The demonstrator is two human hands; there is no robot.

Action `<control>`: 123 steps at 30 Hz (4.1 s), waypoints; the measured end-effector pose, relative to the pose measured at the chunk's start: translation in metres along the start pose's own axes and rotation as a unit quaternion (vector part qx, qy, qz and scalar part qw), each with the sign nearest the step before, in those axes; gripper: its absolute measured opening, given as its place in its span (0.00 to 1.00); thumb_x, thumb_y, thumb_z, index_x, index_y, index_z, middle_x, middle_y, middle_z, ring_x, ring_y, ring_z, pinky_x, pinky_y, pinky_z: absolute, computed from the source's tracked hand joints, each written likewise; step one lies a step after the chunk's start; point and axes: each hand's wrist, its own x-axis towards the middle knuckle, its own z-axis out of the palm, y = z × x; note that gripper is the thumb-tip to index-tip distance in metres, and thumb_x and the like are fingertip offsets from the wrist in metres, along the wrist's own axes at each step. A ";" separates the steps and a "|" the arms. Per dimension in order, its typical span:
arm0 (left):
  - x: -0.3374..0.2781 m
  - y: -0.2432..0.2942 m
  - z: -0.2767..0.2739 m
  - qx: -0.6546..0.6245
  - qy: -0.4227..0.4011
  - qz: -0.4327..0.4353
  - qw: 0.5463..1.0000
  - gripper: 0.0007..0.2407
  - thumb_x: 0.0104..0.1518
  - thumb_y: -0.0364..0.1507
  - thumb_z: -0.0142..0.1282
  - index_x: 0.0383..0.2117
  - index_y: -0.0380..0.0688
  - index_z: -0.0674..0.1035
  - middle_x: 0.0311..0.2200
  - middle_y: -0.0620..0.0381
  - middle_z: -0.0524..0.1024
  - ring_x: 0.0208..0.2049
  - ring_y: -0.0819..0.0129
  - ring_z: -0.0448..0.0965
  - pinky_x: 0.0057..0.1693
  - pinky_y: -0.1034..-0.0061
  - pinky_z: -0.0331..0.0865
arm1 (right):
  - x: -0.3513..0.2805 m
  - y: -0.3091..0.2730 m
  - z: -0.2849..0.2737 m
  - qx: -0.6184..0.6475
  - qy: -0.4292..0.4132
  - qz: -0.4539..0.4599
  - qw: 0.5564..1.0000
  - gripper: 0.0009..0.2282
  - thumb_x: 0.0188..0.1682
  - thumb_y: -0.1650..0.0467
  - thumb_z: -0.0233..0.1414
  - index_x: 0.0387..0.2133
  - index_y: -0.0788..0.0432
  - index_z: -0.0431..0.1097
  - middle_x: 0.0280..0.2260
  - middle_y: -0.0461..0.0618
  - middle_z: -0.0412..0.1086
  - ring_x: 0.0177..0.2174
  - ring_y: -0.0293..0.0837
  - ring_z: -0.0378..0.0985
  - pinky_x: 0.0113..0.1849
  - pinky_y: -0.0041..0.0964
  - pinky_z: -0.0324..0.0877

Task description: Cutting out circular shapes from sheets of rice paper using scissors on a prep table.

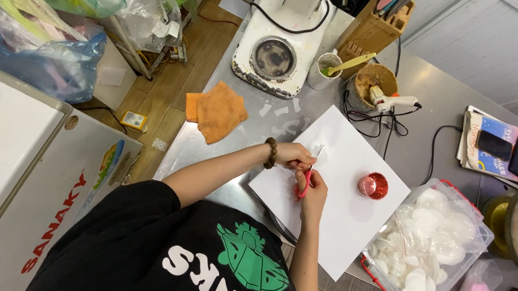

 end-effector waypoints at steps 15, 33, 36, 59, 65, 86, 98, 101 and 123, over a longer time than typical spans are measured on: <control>-0.118 -0.029 -0.052 -0.006 0.336 -0.021 0.941 0.20 0.57 0.44 0.63 0.15 0.47 0.70 0.13 0.64 0.65 0.13 0.76 0.60 0.22 0.77 0.51 | -0.039 0.025 -0.056 -0.002 0.069 -0.002 0.998 0.09 0.49 0.67 0.60 0.33 0.63 0.74 0.19 0.43 0.66 0.17 0.34 0.66 0.18 0.27 0.57; -0.123 -0.122 0.009 0.568 0.476 0.070 0.667 0.48 0.46 0.48 0.67 0.71 0.47 0.47 0.71 0.33 0.39 0.72 0.36 0.35 0.72 0.46 0.34 | -0.075 0.042 -0.077 -0.002 0.136 -0.001 0.991 0.07 0.52 0.69 0.59 0.34 0.61 0.70 0.19 0.45 0.66 0.17 0.34 0.64 0.19 0.26 0.56; -0.118 -0.113 -0.003 0.556 0.496 0.075 0.663 0.44 0.47 0.46 0.67 0.69 0.41 0.57 0.71 0.36 0.47 0.72 0.40 0.42 0.73 0.50 0.36 | -0.074 0.040 -0.077 -0.004 0.125 -0.003 0.992 0.07 0.52 0.70 0.59 0.34 0.61 0.71 0.19 0.44 0.66 0.18 0.34 0.65 0.20 0.26 0.57; -0.072 -0.043 -0.115 0.172 0.498 0.158 0.835 0.10 0.48 0.24 0.63 0.36 0.43 0.78 0.29 0.59 0.79 0.32 0.73 0.80 0.39 0.77 0.74 | -0.064 0.029 -0.064 -0.040 0.136 0.037 0.989 0.07 0.51 0.70 0.59 0.34 0.62 0.72 0.18 0.45 0.66 0.16 0.34 0.64 0.19 0.26 0.56; -0.086 0.013 -0.074 -0.006 0.398 0.190 0.898 0.09 0.55 0.25 0.62 0.41 0.41 0.84 0.31 0.61 0.78 0.31 0.78 0.78 0.39 0.83 0.75 | -0.043 0.031 -0.029 -0.064 0.085 -0.012 0.994 0.10 0.48 0.70 0.60 0.37 0.64 0.72 0.24 0.46 0.70 0.20 0.35 0.71 0.24 0.28 0.66; -0.059 0.055 0.056 -0.084 0.374 0.171 0.908 0.13 0.50 0.38 0.69 0.32 0.41 0.83 0.31 0.62 0.82 0.32 0.79 0.74 0.41 0.83 0.69 | -0.023 -0.019 0.032 -0.004 0.006 -0.058 0.998 0.10 0.51 0.69 0.56 0.41 0.64 0.70 0.23 0.44 0.68 0.21 0.34 0.70 0.24 0.27 0.65; -0.059 0.057 0.061 -0.067 0.388 0.155 0.906 0.13 0.50 0.37 0.69 0.32 0.42 0.82 0.30 0.63 0.82 0.31 0.80 0.73 0.40 0.84 0.69 | -0.022 -0.019 0.034 -0.007 0.019 -0.048 0.999 0.11 0.50 0.67 0.59 0.39 0.63 0.71 0.23 0.43 0.68 0.20 0.34 0.69 0.23 0.27 0.64; -0.055 0.054 0.060 -0.051 0.389 0.148 0.908 0.13 0.50 0.37 0.69 0.32 0.42 0.82 0.30 0.62 0.82 0.31 0.80 0.74 0.40 0.84 0.69 | -0.022 -0.018 0.034 -0.019 0.032 -0.047 0.998 0.11 0.49 0.68 0.59 0.37 0.64 0.71 0.23 0.43 0.68 0.18 0.34 0.67 0.22 0.28 0.64; -0.020 0.009 0.027 -0.073 0.403 0.084 0.908 0.11 0.50 0.31 0.69 0.29 0.36 0.80 0.24 0.56 0.80 0.18 0.74 0.78 0.25 0.82 0.68 | 0.011 -0.005 0.020 0.021 0.024 0.008 0.999 0.11 0.50 0.66 0.58 0.32 0.64 0.72 0.21 0.44 0.66 0.15 0.34 0.63 0.18 0.29 0.55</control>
